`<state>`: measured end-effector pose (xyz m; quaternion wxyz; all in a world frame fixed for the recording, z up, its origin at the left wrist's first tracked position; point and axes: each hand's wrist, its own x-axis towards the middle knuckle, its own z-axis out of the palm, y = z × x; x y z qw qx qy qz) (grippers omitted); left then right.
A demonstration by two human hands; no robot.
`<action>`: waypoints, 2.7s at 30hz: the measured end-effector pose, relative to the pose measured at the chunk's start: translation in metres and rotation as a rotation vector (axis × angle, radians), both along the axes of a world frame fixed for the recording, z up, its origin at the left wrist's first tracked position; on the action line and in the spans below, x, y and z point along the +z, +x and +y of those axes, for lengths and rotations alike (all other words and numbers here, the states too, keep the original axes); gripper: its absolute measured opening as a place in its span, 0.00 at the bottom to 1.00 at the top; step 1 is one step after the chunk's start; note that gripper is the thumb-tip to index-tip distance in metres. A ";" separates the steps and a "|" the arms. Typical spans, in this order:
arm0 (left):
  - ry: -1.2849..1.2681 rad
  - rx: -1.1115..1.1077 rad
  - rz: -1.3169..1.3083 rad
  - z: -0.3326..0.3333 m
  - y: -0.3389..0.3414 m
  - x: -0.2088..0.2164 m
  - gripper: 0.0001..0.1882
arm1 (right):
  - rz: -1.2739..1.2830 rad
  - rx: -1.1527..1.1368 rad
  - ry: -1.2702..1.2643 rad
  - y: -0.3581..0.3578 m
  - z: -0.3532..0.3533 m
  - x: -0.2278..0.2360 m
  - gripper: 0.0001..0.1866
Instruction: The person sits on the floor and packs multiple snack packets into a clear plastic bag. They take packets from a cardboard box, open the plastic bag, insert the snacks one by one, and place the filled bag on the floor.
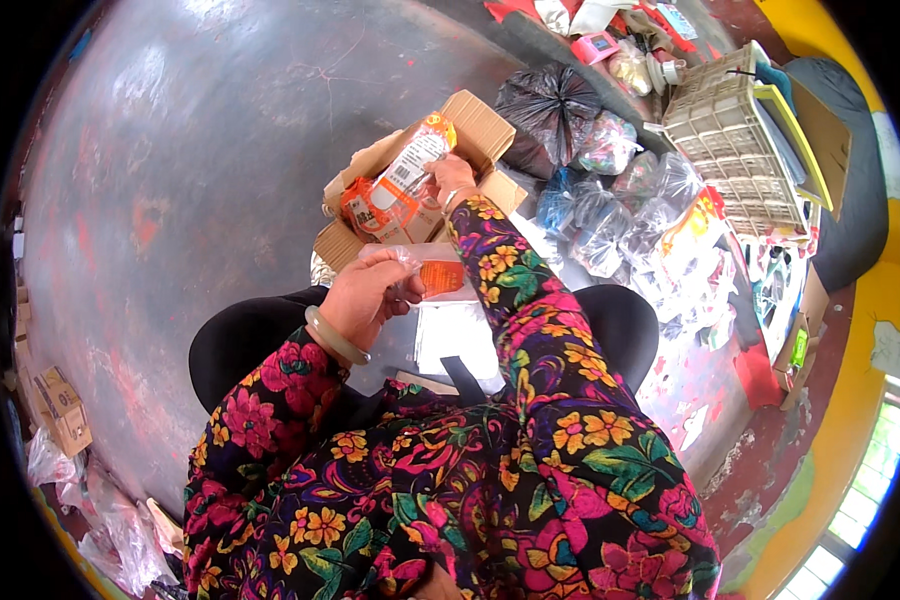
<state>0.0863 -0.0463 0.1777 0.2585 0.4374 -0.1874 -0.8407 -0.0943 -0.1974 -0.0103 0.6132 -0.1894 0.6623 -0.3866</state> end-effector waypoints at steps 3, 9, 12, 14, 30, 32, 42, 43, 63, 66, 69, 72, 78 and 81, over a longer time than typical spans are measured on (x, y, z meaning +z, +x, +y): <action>-0.067 -0.019 -0.036 0.000 0.000 0.001 0.05 | -0.195 0.107 -0.141 -0.026 -0.001 0.049 0.08; -0.134 0.019 0.026 0.006 0.005 -0.005 0.06 | -0.134 0.151 -0.367 -0.084 0.029 0.200 0.05; -0.160 0.030 0.056 0.003 0.001 -0.014 0.06 | 0.044 0.023 -0.521 -0.122 0.076 0.265 0.04; -0.182 0.026 0.103 0.001 -0.002 -0.015 0.06 | 0.228 -0.103 -0.683 -0.150 0.117 0.292 0.04; -0.115 -0.042 -0.113 0.008 -0.031 0.016 0.06 | 1.649 -0.257 -0.610 -0.252 0.391 0.244 0.12; -0.094 -0.064 -0.070 0.008 -0.029 0.008 0.06 | 1.270 -0.521 -0.365 -0.264 0.415 0.186 0.09; -0.122 -0.057 -0.169 0.009 -0.029 0.008 0.06 | 0.349 -0.688 0.381 -0.310 0.542 -0.093 0.11; -0.123 -0.053 -0.178 0.009 -0.030 0.005 0.06 | 0.361 -0.680 0.323 -0.319 0.540 -0.099 0.10; -0.278 -0.329 -0.164 0.011 -0.013 -0.004 0.07 | 0.242 0.193 -0.554 -0.163 0.088 0.239 0.13; -0.263 -0.357 -0.148 0.012 -0.017 0.006 0.08 | 0.306 0.363 -0.512 -0.086 0.044 0.229 0.13; -0.290 -0.359 -0.175 0.010 -0.019 0.003 0.08 | 0.305 0.564 -0.325 -0.021 0.020 0.185 0.16; -0.330 -0.389 -0.166 0.009 -0.026 -0.001 0.08 | 0.479 0.884 -0.148 0.005 0.010 0.109 0.17; -0.219 -0.378 -0.181 0.015 -0.029 0.005 0.10 | 0.909 1.403 -0.159 0.038 0.021 0.021 0.14; -0.180 -0.345 -0.144 0.014 -0.028 -0.001 0.09 | 0.942 1.464 0.061 0.036 0.027 -0.008 0.15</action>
